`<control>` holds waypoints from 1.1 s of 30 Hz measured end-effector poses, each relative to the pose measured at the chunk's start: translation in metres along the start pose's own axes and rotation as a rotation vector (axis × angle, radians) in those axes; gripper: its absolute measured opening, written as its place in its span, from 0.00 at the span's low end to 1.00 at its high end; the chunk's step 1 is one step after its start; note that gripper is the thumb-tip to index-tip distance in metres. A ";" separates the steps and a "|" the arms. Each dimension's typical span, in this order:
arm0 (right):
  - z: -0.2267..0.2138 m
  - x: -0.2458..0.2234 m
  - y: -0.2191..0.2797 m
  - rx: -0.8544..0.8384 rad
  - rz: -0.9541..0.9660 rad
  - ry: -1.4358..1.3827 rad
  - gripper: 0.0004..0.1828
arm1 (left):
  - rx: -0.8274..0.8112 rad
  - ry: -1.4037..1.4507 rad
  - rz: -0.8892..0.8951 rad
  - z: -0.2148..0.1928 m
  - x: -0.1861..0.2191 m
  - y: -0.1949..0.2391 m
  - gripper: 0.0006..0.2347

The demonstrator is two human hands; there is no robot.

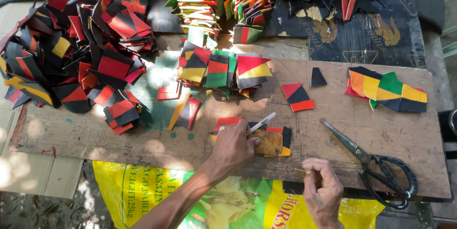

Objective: The person uses a utility knife and scissors to cut small multicolored rubber pieces on a wooden table. They repeatedly score, trim, and stack the cut pieces into piles while working outdoors under dappled sunlight.

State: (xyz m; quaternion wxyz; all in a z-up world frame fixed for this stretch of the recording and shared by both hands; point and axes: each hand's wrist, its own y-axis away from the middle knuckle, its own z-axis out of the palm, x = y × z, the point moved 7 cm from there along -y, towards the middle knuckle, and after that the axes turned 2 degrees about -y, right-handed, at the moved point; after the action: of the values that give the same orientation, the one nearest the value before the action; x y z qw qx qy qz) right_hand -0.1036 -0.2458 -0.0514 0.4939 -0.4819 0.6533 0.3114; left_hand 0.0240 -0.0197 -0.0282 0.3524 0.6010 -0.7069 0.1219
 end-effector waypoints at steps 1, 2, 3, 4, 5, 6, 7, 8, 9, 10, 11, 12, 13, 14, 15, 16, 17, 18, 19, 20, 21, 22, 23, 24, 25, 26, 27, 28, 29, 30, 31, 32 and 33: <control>0.002 0.004 -0.004 -0.009 0.063 -0.116 0.07 | 0.008 0.001 0.006 -0.001 0.000 0.000 0.13; 0.006 0.003 -0.007 -0.033 0.063 -0.115 0.08 | 0.012 0.002 0.013 -0.001 0.001 0.000 0.13; 0.010 0.004 -0.013 -0.056 0.062 -0.113 0.09 | 0.017 0.003 0.020 -0.002 0.001 0.000 0.13; 0.014 0.004 -0.017 -0.082 0.067 -0.110 0.10 | 0.011 0.001 0.019 -0.001 0.001 0.001 0.13; 0.017 0.000 -0.019 -0.096 0.033 -0.130 0.10 | 0.005 0.000 0.018 0.000 0.001 0.002 0.13; 0.021 -0.003 -0.024 -0.114 -0.007 -0.151 0.10 | 0.005 -0.003 0.016 0.000 0.001 0.001 0.13; 0.025 -0.007 -0.029 -0.131 -0.046 -0.173 0.10 | 0.005 -0.002 0.013 -0.001 0.000 0.000 0.13; 0.028 -0.006 -0.030 -0.144 -0.016 -0.169 0.11 | -0.001 0.001 0.006 0.000 -0.001 0.001 0.13; 0.030 -0.005 -0.032 -0.157 0.014 -0.166 0.12 | -0.007 0.004 -0.001 0.001 -0.002 0.001 0.13; 0.031 -0.004 -0.033 -0.167 0.043 -0.164 0.13 | -0.017 0.001 -0.012 0.002 -0.004 0.001 0.13; 0.031 -0.006 -0.034 -0.173 0.037 -0.142 0.13 | -0.027 -0.002 -0.024 0.003 -0.005 0.000 0.13; 0.032 -0.008 -0.035 -0.178 0.030 -0.121 0.14 | -0.036 -0.006 -0.034 0.004 -0.005 -0.001 0.13; 0.031 -0.011 -0.036 -0.183 0.022 -0.101 0.14 | -0.028 -0.014 -0.019 0.004 -0.004 -0.001 0.13; 0.031 -0.014 -0.038 -0.188 0.006 -0.069 0.13 | -0.019 -0.021 -0.002 0.003 -0.003 -0.001 0.13; 0.032 -0.018 -0.039 -0.193 -0.010 -0.037 0.12 | -0.009 -0.028 0.015 0.002 -0.001 -0.002 0.14; 0.032 -0.021 -0.039 -0.199 -0.024 -0.006 0.10 | -0.011 -0.031 0.008 0.003 -0.001 -0.002 0.14; 0.032 -0.031 -0.039 -0.199 -0.135 0.051 0.11 | -0.012 -0.034 0.002 0.003 -0.002 -0.001 0.13; 0.033 -0.040 -0.040 -0.201 -0.247 0.106 0.13 | -0.013 -0.037 -0.007 0.002 -0.002 -0.002 0.13; 0.035 -0.049 -0.039 -0.203 -0.359 0.162 0.14 | -0.024 -0.033 -0.024 0.002 -0.003 -0.002 0.13; 0.039 -0.050 -0.039 -0.225 -0.361 0.204 0.14 | -0.038 -0.028 -0.040 0.003 -0.003 -0.002 0.13; 0.044 -0.050 -0.039 -0.248 -0.363 0.246 0.15 | -0.052 -0.023 -0.056 0.004 -0.004 -0.002 0.12; 0.047 -0.050 -0.040 -0.269 -0.364 0.289 0.16 | -0.051 -0.032 -0.052 0.004 -0.002 -0.002 0.12; 0.049 -0.050 -0.041 -0.272 -0.363 0.290 0.16 | -0.051 -0.040 -0.048 0.003 -0.001 -0.002 0.12; 0.051 -0.049 -0.041 -0.278 -0.362 0.288 0.16 | -0.050 -0.049 -0.046 0.002 0.000 -0.001 0.12; 0.053 -0.048 -0.042 -0.284 -0.360 0.287 0.16 | -0.030 -0.019 -0.020 -0.001 0.002 -0.001 0.12; 0.054 -0.047 -0.042 -0.303 -0.369 0.290 0.16 | -0.010 0.010 0.006 -0.004 0.004 0.001 0.12; 0.055 -0.047 -0.042 -0.322 -0.378 0.292 0.16 | 0.010 0.040 0.032 -0.008 0.006 0.003 0.12; 0.055 -0.046 -0.044 -0.340 -0.392 0.294 0.16 | -0.013 0.132 -0.013 -0.011 0.002 0.005 0.10; 0.054 -0.047 -0.044 -0.335 -0.417 0.296 0.16 | -0.035 0.224 -0.057 -0.015 -0.004 0.009 0.08; 0.054 -0.048 -0.045 -0.332 -0.443 0.297 0.16 | -0.058 0.317 -0.102 -0.019 -0.012 0.013 0.07; 0.053 -0.049 -0.045 -0.328 -0.468 0.299 0.16 | 0.017 0.315 -0.150 -0.031 -0.022 0.016 0.07; 0.053 -0.048 -0.045 -0.323 -0.459 0.291 0.16 | 0.088 0.310 -0.201 -0.042 -0.034 0.021 0.07; 0.052 -0.047 -0.045 -0.317 -0.450 0.283 0.16 | 0.160 0.305 -0.252 -0.052 -0.048 0.026 0.08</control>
State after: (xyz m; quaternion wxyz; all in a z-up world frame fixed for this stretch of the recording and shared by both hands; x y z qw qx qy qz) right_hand -0.0415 -0.1995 -0.0207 0.3732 -0.7241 0.5358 0.2220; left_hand 0.0190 0.0544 -0.0144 0.4190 0.6854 -0.5525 0.2221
